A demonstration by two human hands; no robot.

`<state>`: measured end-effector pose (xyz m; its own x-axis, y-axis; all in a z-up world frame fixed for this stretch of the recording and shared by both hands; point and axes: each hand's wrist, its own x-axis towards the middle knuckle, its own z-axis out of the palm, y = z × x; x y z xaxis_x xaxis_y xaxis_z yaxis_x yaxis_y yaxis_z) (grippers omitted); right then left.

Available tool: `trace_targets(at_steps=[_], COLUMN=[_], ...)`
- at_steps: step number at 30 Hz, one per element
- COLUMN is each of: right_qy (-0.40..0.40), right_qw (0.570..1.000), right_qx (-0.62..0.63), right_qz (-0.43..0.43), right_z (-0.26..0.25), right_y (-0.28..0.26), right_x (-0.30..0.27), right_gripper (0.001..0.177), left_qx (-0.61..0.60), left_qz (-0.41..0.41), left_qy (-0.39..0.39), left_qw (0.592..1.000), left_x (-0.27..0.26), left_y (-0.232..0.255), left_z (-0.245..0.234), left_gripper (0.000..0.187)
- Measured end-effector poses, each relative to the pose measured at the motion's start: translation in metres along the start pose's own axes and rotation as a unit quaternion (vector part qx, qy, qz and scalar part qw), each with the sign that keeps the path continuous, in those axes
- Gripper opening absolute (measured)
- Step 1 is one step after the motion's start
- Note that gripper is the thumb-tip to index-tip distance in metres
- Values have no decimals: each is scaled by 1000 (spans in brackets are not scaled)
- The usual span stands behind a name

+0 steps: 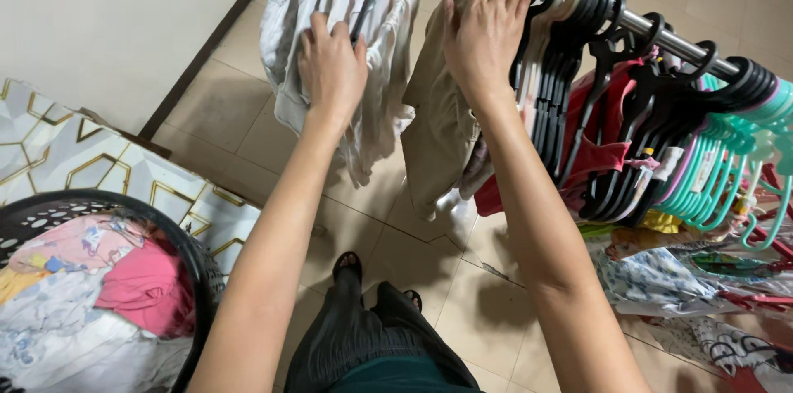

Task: The person repeatedly picks clothes from a laundry basket, unfolds them, places them on hangers, and hangs them on a clothing rack. The process is repeated for multiple items, including shirts and other garments.

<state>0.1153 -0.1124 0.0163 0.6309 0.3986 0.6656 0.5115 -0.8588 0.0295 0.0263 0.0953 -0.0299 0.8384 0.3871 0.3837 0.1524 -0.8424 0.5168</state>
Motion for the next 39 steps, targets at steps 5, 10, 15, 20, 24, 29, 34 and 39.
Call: trace_targets(at_steps=[5,10,15,20,24,29,34,39], right_qy=[11,-58,-91,-113,-143,-197,-244,-274], right_qw=[995,973,944,925,887,875,849,817], right_qx=[96,220,313,362,439,437,458,489], right_qz=[-12,36,51,24,-9,-69,-102,-134], right_z=[-23,-57,-99,-125,-132,-127,-125,-124], right_y=[-9,-47,-82,-118,-146,-178,-209,-245], right_x=[-10,-51,-96,-143,-172,-202,-228,-244], right_gripper=[51,48,53,47,43,42,42,43], left_qx=[74,7,-41,-83,-95,-58,-56,-4], left_qz=[68,60,63,53,-21,-100,-166,-211], left_qy=[94,65,54,2,13,92,199,255], left_qw=[990,996,996,995,995,989,964,944], left_x=[-23,-69,-142,-232,-298,-368,-410,-437], left_y=[18,34,36,14,-10,-36,-56,-98], left_z=[-12,-21,-31,-37,-47,-70,-112,-159], left_gripper=[49,53,56,55,41,29,19,19])
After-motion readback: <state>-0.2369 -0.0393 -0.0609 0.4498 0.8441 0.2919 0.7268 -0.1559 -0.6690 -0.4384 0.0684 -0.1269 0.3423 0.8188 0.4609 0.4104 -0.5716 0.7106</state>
